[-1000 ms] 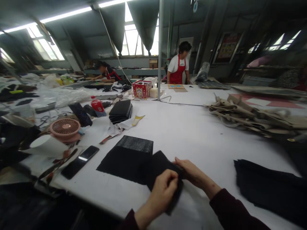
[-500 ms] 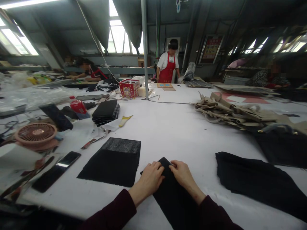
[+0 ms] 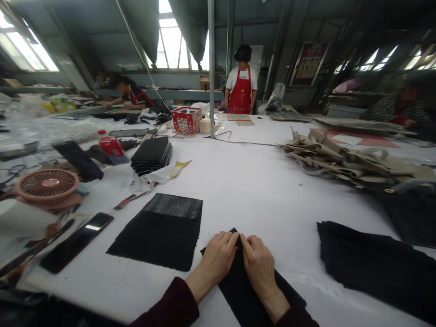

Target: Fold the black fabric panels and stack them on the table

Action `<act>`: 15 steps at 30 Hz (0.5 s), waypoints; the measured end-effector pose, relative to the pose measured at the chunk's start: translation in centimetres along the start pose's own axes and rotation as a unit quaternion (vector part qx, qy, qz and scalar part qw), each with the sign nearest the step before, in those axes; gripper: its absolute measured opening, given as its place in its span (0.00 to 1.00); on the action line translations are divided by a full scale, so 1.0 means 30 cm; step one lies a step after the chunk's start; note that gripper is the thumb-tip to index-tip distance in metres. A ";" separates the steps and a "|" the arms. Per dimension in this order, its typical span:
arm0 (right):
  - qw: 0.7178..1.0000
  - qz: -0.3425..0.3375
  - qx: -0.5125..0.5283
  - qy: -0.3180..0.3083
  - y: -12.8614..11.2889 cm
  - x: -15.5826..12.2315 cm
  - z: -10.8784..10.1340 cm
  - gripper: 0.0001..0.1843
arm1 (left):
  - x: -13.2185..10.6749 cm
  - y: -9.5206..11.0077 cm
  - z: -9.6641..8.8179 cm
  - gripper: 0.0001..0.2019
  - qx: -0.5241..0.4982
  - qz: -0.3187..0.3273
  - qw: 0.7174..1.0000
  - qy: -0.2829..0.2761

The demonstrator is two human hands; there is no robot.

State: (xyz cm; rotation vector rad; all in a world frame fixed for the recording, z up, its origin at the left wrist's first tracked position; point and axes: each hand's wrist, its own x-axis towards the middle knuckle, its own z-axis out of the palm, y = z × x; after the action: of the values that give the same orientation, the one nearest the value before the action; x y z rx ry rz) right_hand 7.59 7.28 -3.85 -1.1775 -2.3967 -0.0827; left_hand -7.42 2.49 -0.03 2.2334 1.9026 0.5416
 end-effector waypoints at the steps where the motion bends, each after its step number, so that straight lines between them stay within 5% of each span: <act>1: 1.000 -0.006 -0.008 0.001 -0.002 -0.002 0.000 0.20 | -0.002 -0.003 0.006 0.20 -0.001 0.001 1.000 0.003; 15: 0.999 -0.039 -0.025 0.018 -0.003 -0.005 0.016 0.21 | 0.020 -0.023 0.035 0.20 0.035 -0.013 0.999 0.004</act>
State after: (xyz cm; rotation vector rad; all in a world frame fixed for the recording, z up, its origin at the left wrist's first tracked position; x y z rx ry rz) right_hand 7.40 7.23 -4.34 -1.0952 -2.4211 -0.1879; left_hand -7.60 3.33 -1.14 2.2484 1.9829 0.4882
